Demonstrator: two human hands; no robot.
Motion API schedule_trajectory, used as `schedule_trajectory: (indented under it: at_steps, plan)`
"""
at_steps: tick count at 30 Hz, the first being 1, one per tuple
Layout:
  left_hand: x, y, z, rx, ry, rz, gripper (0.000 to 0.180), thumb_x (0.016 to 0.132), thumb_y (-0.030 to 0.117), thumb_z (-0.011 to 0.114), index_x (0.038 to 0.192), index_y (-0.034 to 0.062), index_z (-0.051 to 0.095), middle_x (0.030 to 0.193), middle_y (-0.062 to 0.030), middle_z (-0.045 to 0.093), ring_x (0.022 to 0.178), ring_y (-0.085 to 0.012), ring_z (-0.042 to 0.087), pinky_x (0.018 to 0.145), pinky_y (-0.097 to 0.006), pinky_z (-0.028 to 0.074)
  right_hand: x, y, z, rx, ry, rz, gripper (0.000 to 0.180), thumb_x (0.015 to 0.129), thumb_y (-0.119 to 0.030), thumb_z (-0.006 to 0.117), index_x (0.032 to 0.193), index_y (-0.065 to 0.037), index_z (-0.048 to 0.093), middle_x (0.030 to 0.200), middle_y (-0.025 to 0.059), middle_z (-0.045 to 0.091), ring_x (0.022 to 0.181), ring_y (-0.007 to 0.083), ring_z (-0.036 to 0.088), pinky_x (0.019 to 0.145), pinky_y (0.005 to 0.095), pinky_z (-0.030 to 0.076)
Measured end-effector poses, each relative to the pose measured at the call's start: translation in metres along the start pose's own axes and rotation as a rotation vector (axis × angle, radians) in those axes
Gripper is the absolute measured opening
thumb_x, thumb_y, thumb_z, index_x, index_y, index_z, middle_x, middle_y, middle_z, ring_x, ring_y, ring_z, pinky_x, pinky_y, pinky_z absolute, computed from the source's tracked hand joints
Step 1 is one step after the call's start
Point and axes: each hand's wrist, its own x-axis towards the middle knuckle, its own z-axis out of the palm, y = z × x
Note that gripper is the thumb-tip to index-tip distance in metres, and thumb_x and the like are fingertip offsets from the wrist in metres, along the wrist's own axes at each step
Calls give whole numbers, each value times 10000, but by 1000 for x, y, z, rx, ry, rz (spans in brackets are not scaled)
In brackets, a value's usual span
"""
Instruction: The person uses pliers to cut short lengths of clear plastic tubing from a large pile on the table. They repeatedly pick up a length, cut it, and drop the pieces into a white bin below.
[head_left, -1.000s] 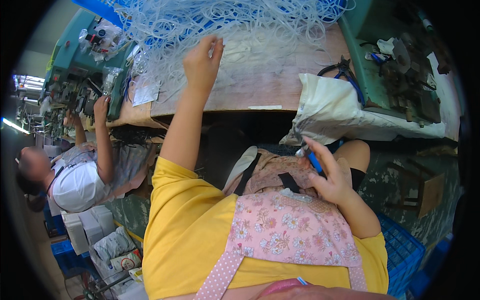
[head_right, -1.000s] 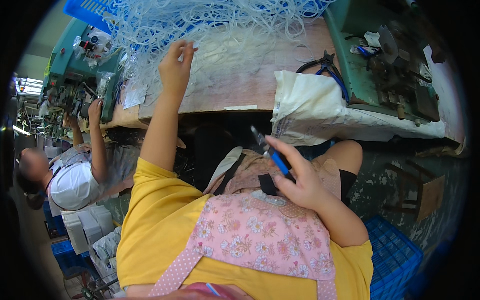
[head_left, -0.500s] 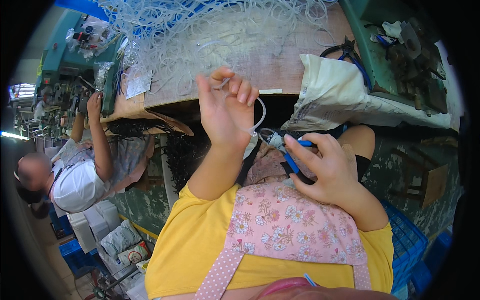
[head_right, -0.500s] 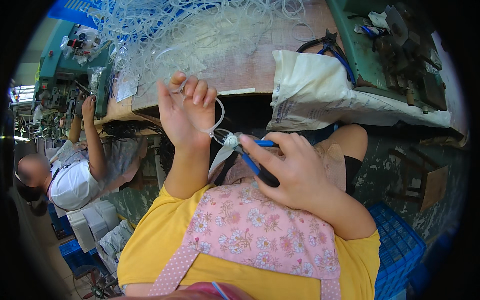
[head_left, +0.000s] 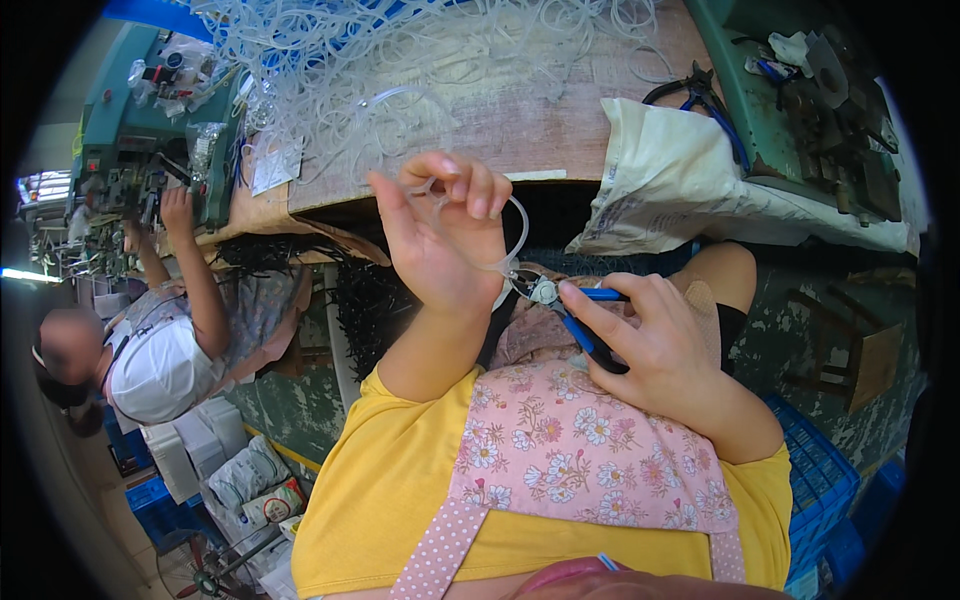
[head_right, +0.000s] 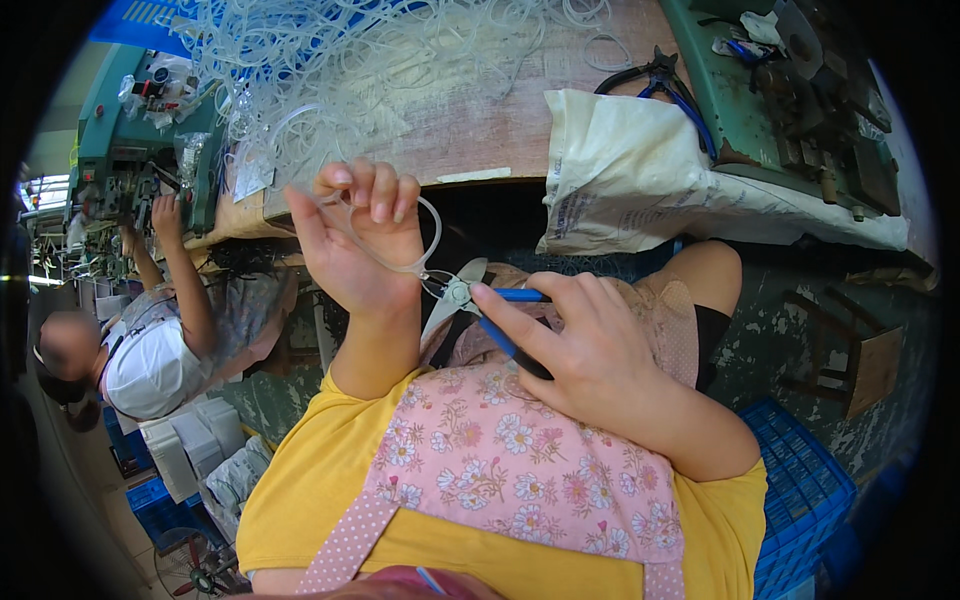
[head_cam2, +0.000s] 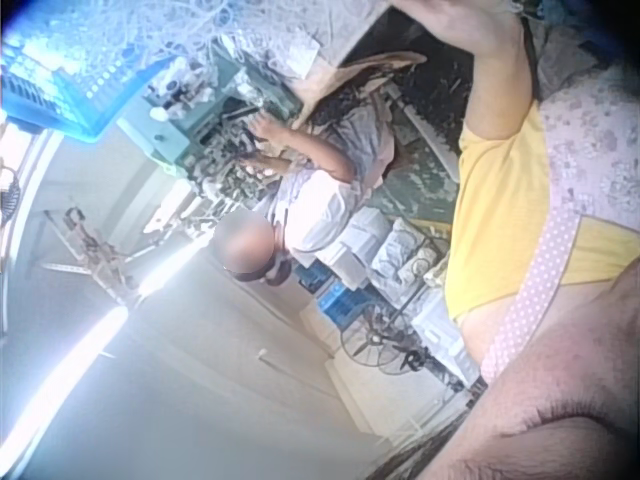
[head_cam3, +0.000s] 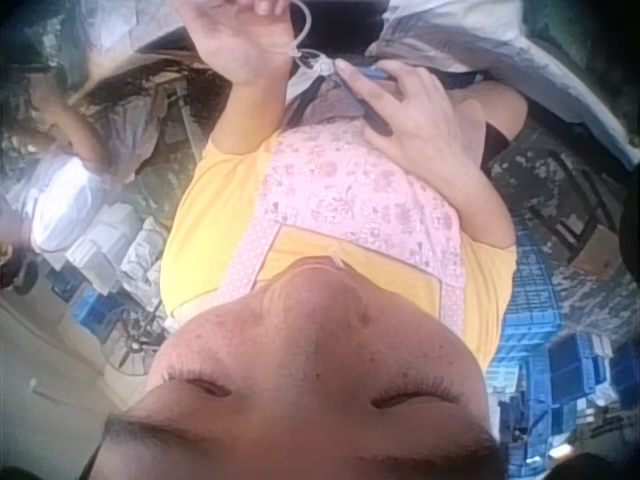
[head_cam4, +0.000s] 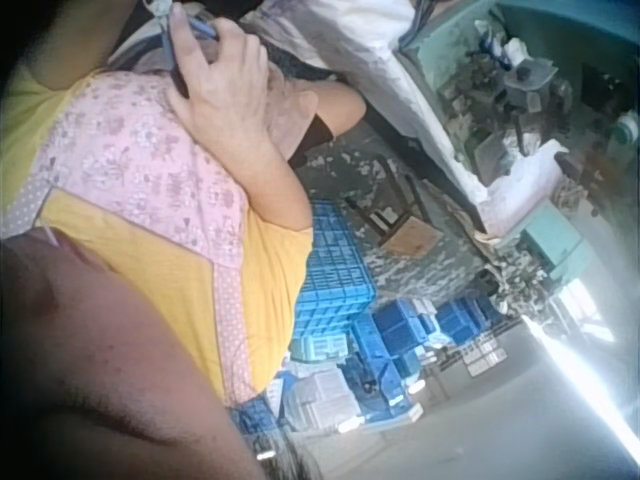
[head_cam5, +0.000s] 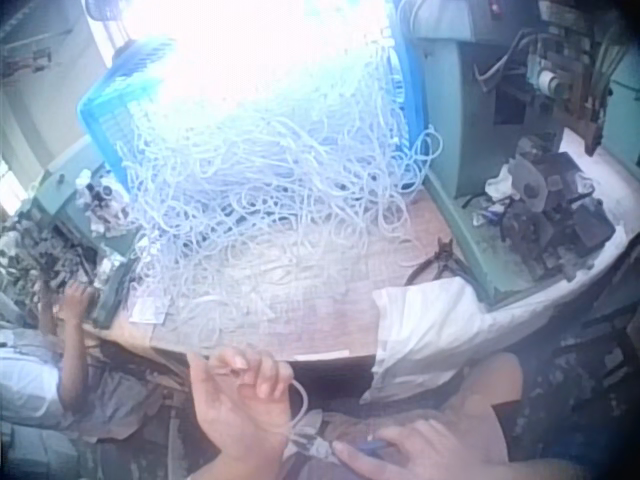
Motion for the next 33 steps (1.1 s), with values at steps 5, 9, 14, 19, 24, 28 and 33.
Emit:
schedule_trajectory:
  at_steps: [5,9,14,19,24,28,33]
  plan:
    - [1,-1,-1,6,-40,-34,528,1011,490,303,885,40,549,731,-35,411,657,-176,409,656,-320,359,-1,1,1,-19,-3,-8,714,613,-105,736,1302,-177,562,1024,110,515,807,283,509,718,392,437]
    - [1,-1,-4,-66,-23,-165,519,1013,481,305,891,42,554,733,-31,409,652,-171,405,656,-317,359,-3,2,4,-44,-20,-20,679,648,-115,720,1304,-183,560,997,105,512,790,274,504,700,385,443]
    - [6,-1,-6,-64,-33,-339,504,1011,472,326,903,42,565,734,-25,406,645,-161,397,652,-308,358,-2,9,5,-146,-11,-88,619,706,-108,668,1308,-202,559,968,98,507,784,255,503,674,364,448]
    - [14,-4,-7,-59,-45,-534,501,1009,462,340,914,44,601,720,-16,408,642,-157,400,635,-304,360,-1,18,-5,-222,-82,-149,620,726,-68,618,1322,-229,553,965,97,508,794,251,508,685,357,455]
    - [18,-13,-7,-152,-117,-762,526,1013,456,329,923,34,629,708,-18,421,643,-163,418,627,-302,371,7,35,-14,-237,-66,-285,659,653,-118,750,1283,-212,583,1016,86,550,824,255,552,653,339,467]
    - [20,-16,-10,-247,-146,-794,536,1016,450,317,931,23,628,711,-21,432,647,-169,429,629,-302,374,2,35,-14,351,-214,-13,691,713,-35,695,1364,-175,510,1032,122,524,889,281,551,788,367,481]
    - [20,-16,-9,-236,-140,-778,536,1019,448,306,953,23,627,718,-22,442,657,-169,439,636,-304,381,-4,27,-9,407,-68,62,678,674,-99,731,1324,-144,544,1097,132,529,928,296,540,805,395,449]
